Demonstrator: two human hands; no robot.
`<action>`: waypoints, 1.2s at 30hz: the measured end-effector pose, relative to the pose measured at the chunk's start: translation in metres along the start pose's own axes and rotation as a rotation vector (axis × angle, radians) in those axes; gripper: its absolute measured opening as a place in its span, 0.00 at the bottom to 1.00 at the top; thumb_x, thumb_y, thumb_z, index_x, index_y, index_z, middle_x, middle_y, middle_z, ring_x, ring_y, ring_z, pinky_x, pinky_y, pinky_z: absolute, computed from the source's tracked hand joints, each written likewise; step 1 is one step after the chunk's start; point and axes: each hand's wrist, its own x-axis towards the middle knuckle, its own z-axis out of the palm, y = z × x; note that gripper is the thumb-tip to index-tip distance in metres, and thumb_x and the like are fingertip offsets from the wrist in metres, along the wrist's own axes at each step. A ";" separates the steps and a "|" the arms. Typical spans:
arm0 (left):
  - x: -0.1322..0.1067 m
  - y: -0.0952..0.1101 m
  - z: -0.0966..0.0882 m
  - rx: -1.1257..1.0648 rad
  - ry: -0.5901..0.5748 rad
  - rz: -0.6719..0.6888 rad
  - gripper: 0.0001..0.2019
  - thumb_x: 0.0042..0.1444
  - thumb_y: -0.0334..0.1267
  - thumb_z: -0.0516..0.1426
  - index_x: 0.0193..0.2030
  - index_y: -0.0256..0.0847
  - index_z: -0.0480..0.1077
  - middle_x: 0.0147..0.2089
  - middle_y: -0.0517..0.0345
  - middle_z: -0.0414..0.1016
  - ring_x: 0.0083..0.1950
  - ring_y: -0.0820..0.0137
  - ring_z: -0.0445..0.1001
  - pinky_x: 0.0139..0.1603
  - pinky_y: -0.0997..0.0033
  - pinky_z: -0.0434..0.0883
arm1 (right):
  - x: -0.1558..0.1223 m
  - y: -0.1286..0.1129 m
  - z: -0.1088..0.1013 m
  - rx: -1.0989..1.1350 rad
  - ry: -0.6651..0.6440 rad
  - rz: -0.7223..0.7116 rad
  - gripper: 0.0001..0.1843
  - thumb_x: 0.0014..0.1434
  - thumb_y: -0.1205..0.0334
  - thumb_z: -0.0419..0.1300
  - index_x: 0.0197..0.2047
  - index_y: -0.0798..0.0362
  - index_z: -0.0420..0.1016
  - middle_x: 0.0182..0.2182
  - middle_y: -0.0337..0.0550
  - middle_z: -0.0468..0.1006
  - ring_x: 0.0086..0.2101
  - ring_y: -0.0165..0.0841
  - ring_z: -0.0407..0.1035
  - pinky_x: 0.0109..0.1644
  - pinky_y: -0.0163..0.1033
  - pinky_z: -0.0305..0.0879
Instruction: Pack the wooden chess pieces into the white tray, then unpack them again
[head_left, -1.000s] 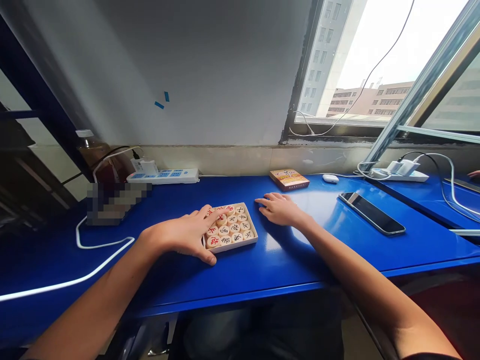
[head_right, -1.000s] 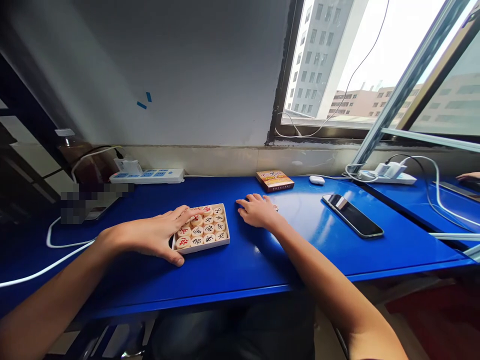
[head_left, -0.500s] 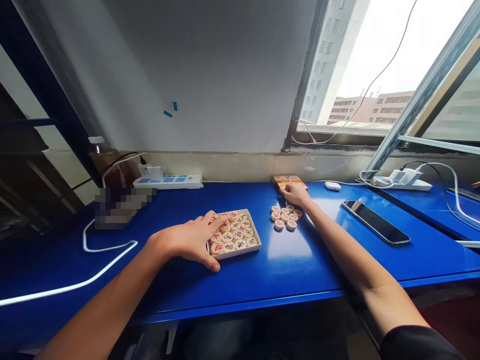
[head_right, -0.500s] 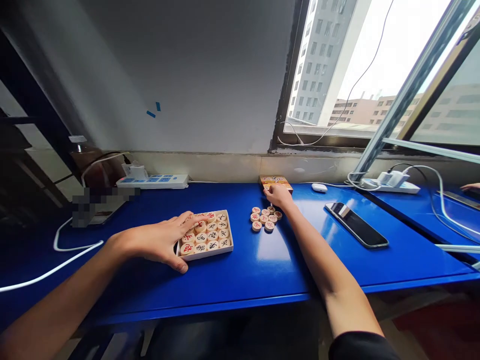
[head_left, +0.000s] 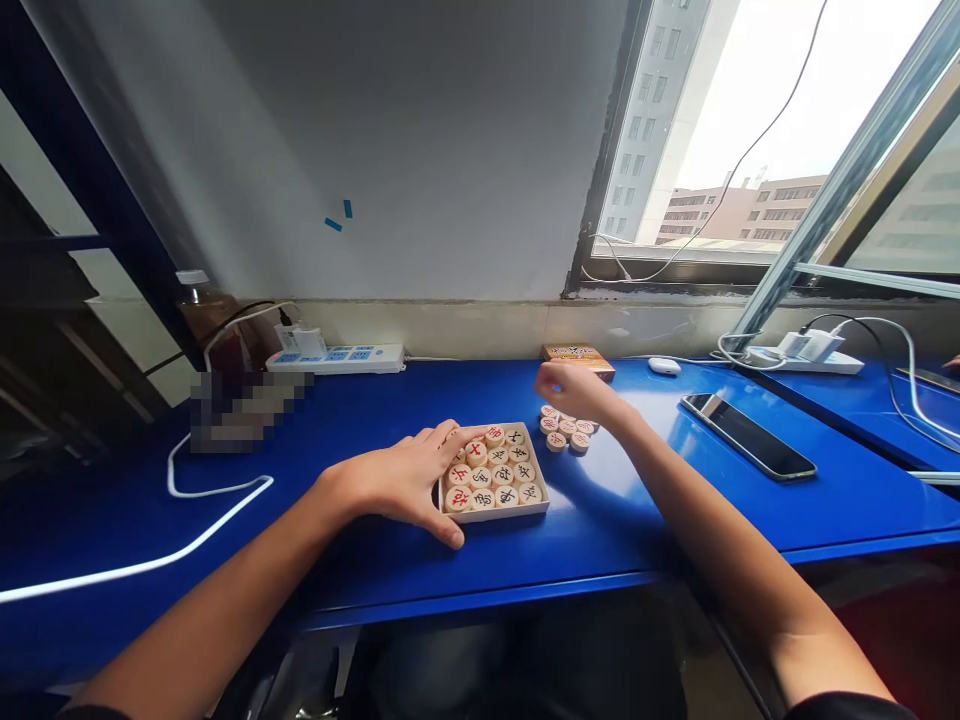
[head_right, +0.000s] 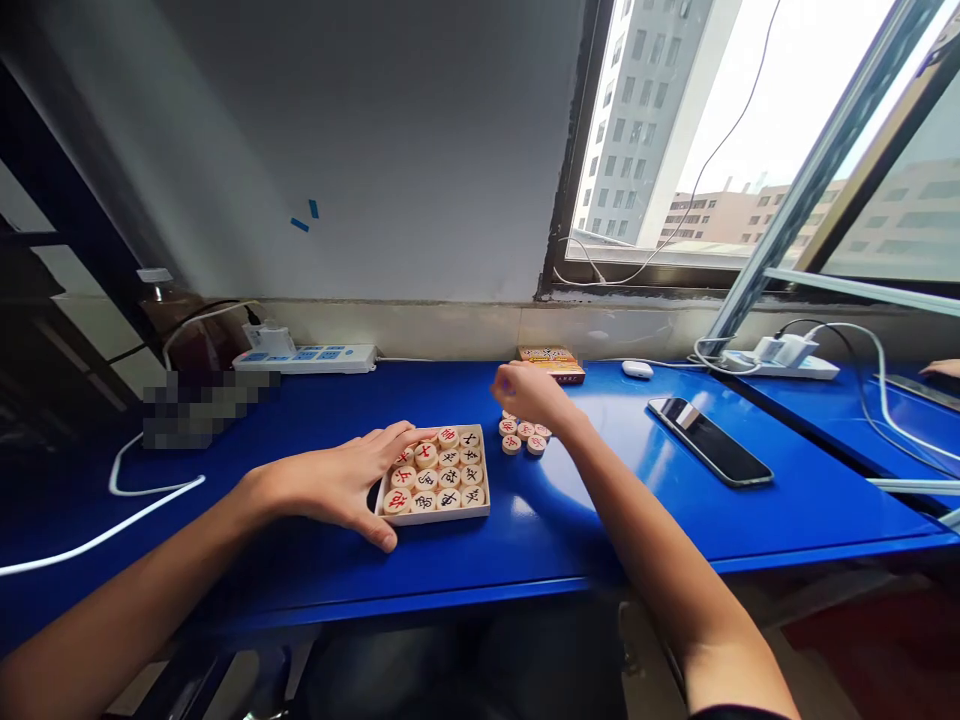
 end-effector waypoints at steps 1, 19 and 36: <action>0.000 0.000 0.000 0.004 0.000 -0.009 0.63 0.36 0.72 0.60 0.71 0.47 0.30 0.72 0.40 0.34 0.70 0.41 0.38 0.67 0.44 0.47 | -0.005 -0.019 0.000 0.021 -0.038 -0.093 0.06 0.59 0.64 0.54 0.34 0.52 0.73 0.35 0.40 0.75 0.36 0.29 0.67 0.38 0.31 0.56; -0.007 0.000 -0.008 0.051 -0.078 -0.116 0.66 0.35 0.71 0.60 0.71 0.40 0.28 0.72 0.36 0.29 0.71 0.41 0.34 0.67 0.44 0.47 | 0.015 0.067 0.048 -0.029 0.038 0.308 0.23 0.68 0.52 0.42 0.54 0.53 0.71 0.54 0.49 0.69 0.56 0.34 0.59 0.60 0.39 0.52; -0.008 -0.002 -0.009 0.040 -0.055 -0.089 0.69 0.36 0.69 0.61 0.70 0.39 0.20 0.72 0.38 0.27 0.71 0.47 0.31 0.67 0.45 0.43 | -0.013 -0.061 0.002 0.020 0.032 -0.177 0.14 0.64 0.52 0.51 0.44 0.49 0.75 0.41 0.43 0.75 0.44 0.35 0.66 0.50 0.40 0.56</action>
